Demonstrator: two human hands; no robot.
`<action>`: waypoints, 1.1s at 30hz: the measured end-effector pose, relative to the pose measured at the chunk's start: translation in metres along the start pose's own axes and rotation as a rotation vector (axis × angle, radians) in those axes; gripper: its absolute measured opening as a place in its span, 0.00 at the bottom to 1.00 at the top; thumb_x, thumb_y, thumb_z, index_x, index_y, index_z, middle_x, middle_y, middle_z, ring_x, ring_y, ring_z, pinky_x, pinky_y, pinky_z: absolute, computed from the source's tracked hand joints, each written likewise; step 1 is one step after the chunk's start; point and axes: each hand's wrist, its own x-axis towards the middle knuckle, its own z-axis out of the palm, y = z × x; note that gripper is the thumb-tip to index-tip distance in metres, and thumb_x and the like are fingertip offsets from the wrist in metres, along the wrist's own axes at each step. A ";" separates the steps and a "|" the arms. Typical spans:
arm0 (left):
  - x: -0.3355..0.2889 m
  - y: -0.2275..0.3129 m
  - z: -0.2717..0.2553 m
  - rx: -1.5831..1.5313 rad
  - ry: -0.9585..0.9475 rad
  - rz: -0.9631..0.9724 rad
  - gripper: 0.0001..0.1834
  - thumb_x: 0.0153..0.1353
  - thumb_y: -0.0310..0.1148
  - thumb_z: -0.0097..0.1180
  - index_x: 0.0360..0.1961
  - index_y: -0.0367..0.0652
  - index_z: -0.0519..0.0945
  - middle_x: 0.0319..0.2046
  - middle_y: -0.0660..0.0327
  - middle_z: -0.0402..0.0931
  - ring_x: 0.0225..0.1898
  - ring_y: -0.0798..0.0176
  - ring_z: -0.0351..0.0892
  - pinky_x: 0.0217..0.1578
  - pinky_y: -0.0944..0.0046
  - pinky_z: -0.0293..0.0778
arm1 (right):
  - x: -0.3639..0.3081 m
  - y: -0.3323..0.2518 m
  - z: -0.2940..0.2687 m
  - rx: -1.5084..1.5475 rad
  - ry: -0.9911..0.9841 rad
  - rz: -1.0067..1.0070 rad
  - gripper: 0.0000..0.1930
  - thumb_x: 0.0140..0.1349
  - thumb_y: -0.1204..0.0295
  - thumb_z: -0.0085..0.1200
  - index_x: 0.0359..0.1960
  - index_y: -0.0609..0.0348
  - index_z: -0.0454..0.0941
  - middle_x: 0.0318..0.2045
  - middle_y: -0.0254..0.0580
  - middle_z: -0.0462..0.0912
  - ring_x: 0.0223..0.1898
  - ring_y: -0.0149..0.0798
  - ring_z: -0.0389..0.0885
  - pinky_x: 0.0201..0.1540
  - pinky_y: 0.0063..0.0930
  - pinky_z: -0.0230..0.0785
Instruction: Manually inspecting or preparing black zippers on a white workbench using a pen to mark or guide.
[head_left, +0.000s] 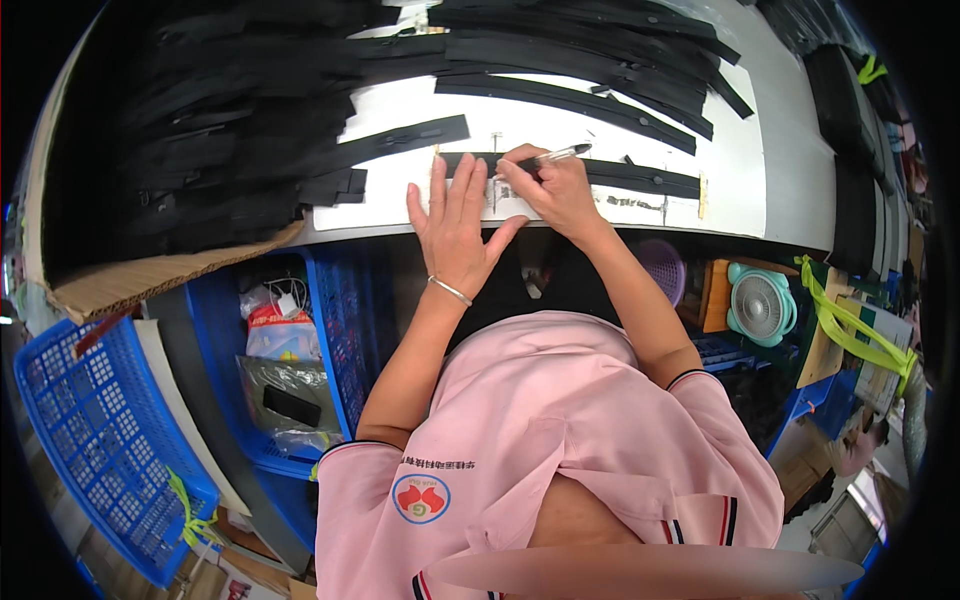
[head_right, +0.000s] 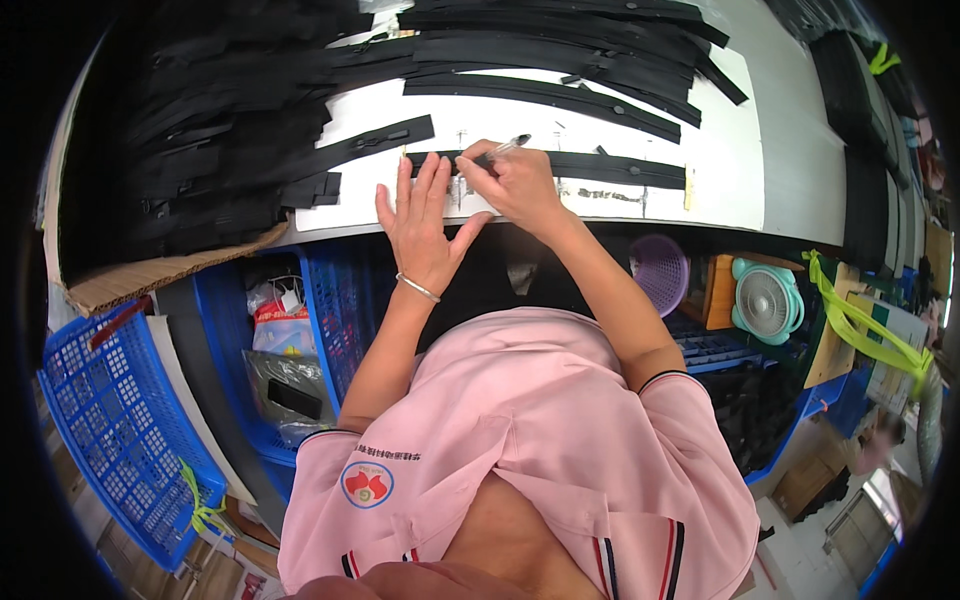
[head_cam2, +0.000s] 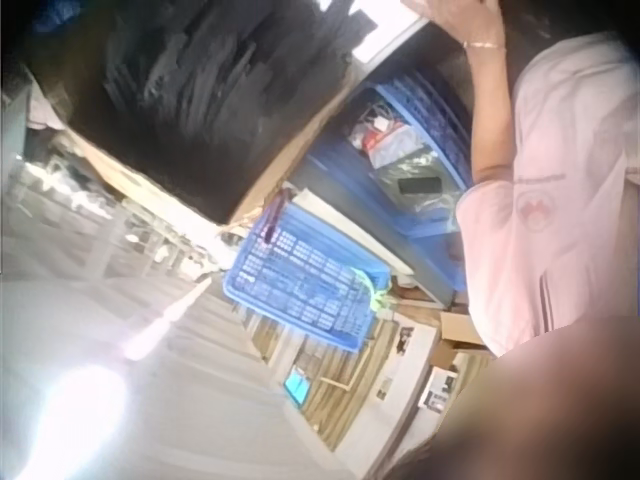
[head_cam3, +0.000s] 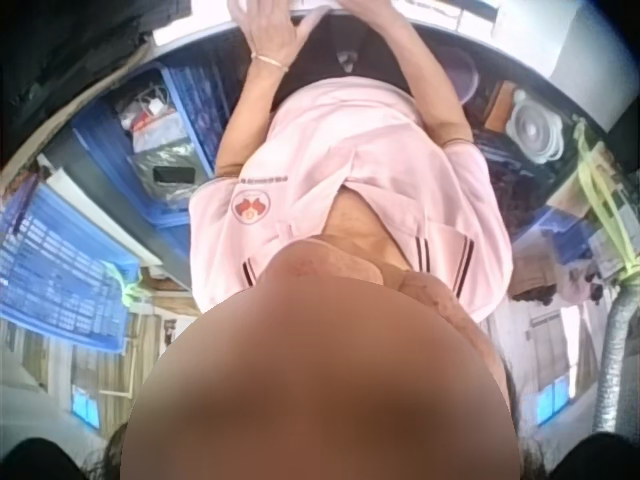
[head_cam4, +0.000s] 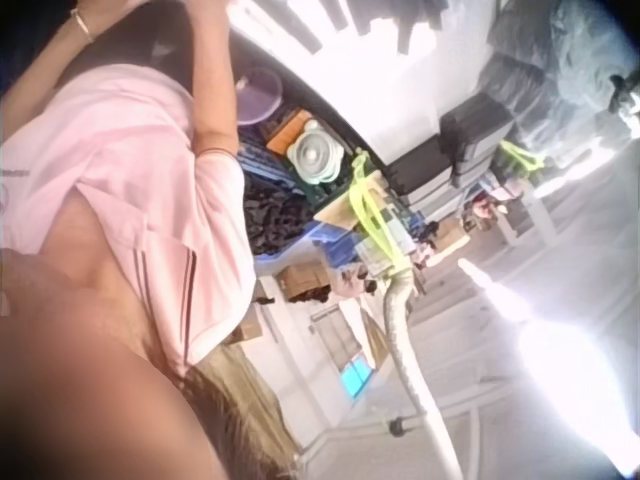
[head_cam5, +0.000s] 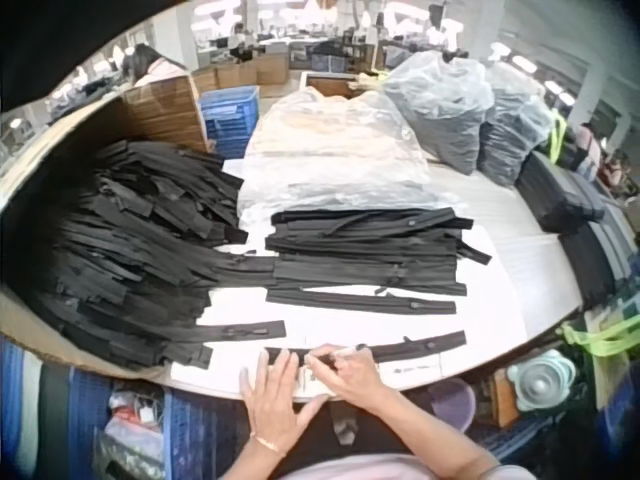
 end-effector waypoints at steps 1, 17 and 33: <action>0.000 0.000 0.000 0.014 -0.005 -0.004 0.44 0.55 0.55 0.70 0.68 0.41 0.72 0.70 0.58 0.68 0.76 0.46 0.56 0.71 0.34 0.41 | 0.000 -0.001 0.000 0.052 -0.019 0.007 0.11 0.65 0.72 0.61 0.27 0.67 0.83 0.30 0.37 0.88 0.18 0.32 0.77 0.22 0.27 0.66; 0.002 0.005 -0.005 0.066 -0.045 0.008 0.46 0.57 0.55 0.69 0.71 0.41 0.69 0.72 0.57 0.65 0.77 0.46 0.54 0.73 0.34 0.37 | -0.036 0.030 -0.074 0.009 0.318 0.198 0.11 0.68 0.74 0.59 0.31 0.74 0.81 0.33 0.36 0.87 0.19 0.27 0.79 0.23 0.24 0.65; 0.016 0.068 0.033 -0.067 -0.138 0.143 0.36 0.62 0.49 0.66 0.68 0.44 0.74 0.69 0.60 0.70 0.72 0.52 0.62 0.72 0.38 0.41 | -0.035 0.030 -0.072 -0.041 0.333 0.138 0.10 0.67 0.73 0.59 0.31 0.69 0.83 0.31 0.38 0.88 0.21 0.31 0.81 0.25 0.26 0.69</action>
